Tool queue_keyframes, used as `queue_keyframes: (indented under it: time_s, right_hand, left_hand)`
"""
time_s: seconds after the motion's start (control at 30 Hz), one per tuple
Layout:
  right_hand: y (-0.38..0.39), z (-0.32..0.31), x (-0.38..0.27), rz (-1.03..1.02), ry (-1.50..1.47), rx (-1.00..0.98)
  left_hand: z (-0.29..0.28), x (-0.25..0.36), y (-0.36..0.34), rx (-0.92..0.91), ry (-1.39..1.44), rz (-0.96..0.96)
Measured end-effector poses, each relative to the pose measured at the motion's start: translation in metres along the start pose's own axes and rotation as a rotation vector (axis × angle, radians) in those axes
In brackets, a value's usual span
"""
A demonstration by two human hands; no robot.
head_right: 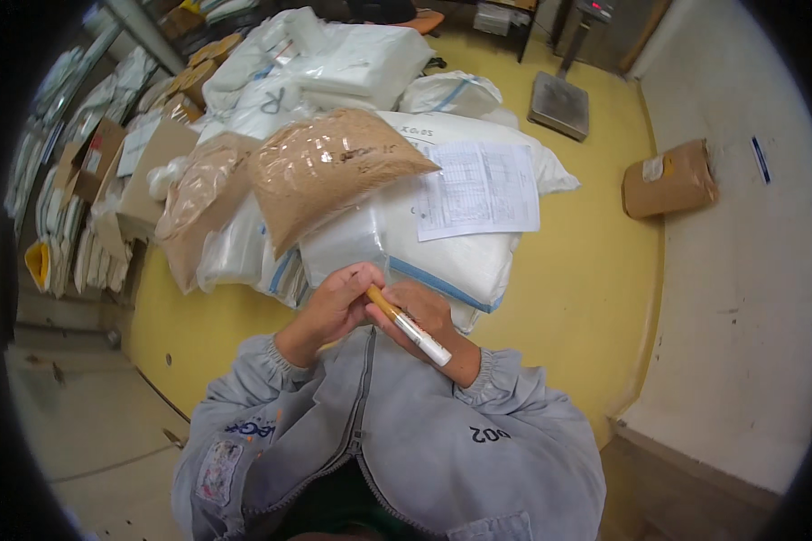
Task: The person scoops a granular substance from a large sack into a clear plastic bag using a metal scoop. They place the bag on a digital scale to check the weight, then seal the bag and write on it with a marker.
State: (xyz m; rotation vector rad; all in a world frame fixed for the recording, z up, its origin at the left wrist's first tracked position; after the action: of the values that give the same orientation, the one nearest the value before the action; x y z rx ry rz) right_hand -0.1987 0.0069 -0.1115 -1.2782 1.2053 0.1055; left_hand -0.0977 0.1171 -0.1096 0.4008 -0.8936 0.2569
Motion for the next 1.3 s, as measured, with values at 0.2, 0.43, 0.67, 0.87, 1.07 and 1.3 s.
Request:
queue_keyframes:
  time_s: [0.2, 0.43, 0.67, 0.87, 1.07, 1.3]
  right_hand:
    - [-0.024, 0.021, 0.001, 0.056, 0.166, -0.203]
    - [-0.014, 0.011, 0.029, 0.507, 0.147, -0.439]
    - [-0.004, 0.009, 0.027, 0.576, 0.172, -0.589]
    - [0.006, -0.017, 0.027, 0.626, 0.239, -0.559]
    - [0.034, -0.056, 0.031, 0.700, 0.266, -0.406]
    - [0.073, -0.083, 0.023, 0.793, 0.313, -0.280]
  left_hand:
    - [-0.010, 0.002, 0.010, 0.097, 0.240, 0.296]
    - [-0.039, 0.045, 0.023, 0.188, 0.129, 0.449]
    - [-0.018, 0.033, 0.003, 0.153, -0.264, 0.373]
    - [0.007, 0.018, -0.038, 0.026, -0.482, 0.494]
    - [0.018, -0.010, -0.099, 0.019, -1.133, 0.536]
    - [-0.022, -0.053, -0.165, 0.198, -1.932, 0.961]
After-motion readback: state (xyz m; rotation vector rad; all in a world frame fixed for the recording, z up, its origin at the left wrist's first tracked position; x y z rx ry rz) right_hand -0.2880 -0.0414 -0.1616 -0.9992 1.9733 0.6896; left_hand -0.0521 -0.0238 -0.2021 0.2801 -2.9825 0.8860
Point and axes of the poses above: each hand's wrist, its own y-axis away from the middle knuckle, its own z-axis out of the palm, x = y × z, the point moved 2 cm from there along -y, towards the middle knuckle, and after that the axes turned 4 degrees about z, right-handed, at the moved point
